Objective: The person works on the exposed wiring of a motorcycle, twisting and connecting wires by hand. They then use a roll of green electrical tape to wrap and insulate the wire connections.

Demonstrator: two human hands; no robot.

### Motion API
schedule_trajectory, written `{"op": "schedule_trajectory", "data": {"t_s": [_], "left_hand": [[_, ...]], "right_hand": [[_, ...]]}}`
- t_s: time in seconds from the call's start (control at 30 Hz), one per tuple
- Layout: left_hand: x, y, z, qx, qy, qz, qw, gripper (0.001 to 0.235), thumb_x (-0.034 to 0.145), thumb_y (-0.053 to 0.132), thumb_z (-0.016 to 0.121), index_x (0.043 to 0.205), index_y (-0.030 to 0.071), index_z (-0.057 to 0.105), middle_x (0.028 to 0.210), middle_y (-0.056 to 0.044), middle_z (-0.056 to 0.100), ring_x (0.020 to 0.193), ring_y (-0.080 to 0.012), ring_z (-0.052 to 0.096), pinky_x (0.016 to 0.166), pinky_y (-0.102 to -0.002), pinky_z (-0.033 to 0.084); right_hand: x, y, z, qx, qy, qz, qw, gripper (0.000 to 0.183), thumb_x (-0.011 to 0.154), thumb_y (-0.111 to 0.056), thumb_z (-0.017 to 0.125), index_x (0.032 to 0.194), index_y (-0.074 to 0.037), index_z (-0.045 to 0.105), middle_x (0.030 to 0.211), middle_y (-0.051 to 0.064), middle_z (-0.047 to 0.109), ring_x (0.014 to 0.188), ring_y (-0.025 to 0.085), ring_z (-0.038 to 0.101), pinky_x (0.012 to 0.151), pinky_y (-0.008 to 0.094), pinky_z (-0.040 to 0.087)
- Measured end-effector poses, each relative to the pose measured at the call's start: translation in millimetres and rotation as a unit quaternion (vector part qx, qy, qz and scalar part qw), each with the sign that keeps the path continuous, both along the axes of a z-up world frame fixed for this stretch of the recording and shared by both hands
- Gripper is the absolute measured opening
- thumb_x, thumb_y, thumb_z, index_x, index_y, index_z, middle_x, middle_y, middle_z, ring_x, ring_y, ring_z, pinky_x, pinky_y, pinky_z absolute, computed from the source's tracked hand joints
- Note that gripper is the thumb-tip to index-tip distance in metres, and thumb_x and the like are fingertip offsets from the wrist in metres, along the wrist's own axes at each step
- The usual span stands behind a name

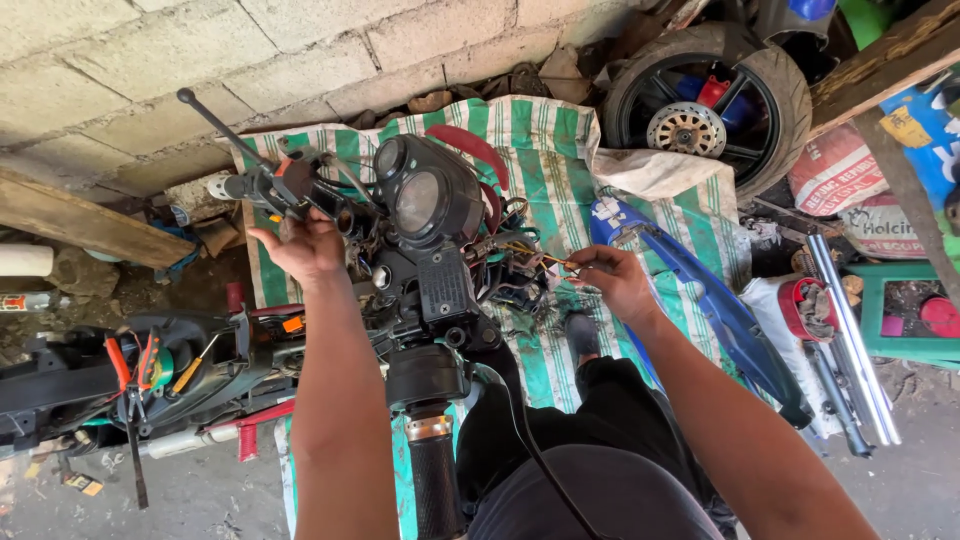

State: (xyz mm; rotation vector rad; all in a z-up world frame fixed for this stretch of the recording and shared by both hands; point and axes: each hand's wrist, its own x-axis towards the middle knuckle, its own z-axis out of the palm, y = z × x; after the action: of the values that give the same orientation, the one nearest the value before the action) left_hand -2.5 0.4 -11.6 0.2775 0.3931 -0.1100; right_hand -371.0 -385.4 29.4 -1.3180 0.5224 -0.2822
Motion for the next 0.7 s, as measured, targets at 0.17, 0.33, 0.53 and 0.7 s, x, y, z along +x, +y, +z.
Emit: {"op": "schedule_trajectory", "data": {"t_s": [0.17,0.33,0.53,0.7], "left_hand": [[6,-4,15,0.012,0.000,-0.010,1.000,0.039,0.107,0.047,0.057,0.099,0.008,0.059,0.096,-0.014,0.069,0.075,-0.0374,0.071,0.076,-0.047,0.070],[-11,-16,37,0.039,0.005,0.000,0.999,0.045,0.101,0.054,0.066,0.091,0.011,0.058,0.087,-0.012,0.065,0.075,-0.0349,0.070,0.074,-0.043,0.070],[-7,-10,33,0.014,-0.006,0.006,1.000,0.042,0.107,0.047,0.060,0.091,0.009,0.055,0.086,-0.013,0.063,0.073,-0.0363,0.068,0.073,-0.045,0.069],[-10,-15,36,0.047,-0.003,0.000,0.999,0.046,0.101,0.058,0.062,0.091,0.013,0.055,0.086,-0.011,0.061,0.074,-0.0348,0.067,0.073,-0.042,0.067]], "right_hand": [[0,3,9,-0.020,0.004,0.002,1.000,0.025,0.087,0.006,0.079,0.112,0.009,0.081,0.101,0.028,0.081,0.093,0.033,0.081,0.083,0.051,0.071],[2,2,6,-0.016,0.004,-0.002,1.000,0.024,0.087,0.006,0.080,0.111,0.009,0.081,0.101,0.029,0.081,0.094,0.034,0.081,0.084,0.051,0.071],[-1,3,2,-0.052,0.014,0.016,0.998,0.024,0.090,0.003,0.080,0.114,0.006,0.082,0.103,0.028,0.082,0.097,0.036,0.082,0.083,0.052,0.071],[-1,3,-1,-0.041,0.020,0.009,0.999,0.024,0.089,0.006,0.077,0.112,0.007,0.082,0.104,0.028,0.081,0.097,0.034,0.081,0.082,0.050,0.071]]}}
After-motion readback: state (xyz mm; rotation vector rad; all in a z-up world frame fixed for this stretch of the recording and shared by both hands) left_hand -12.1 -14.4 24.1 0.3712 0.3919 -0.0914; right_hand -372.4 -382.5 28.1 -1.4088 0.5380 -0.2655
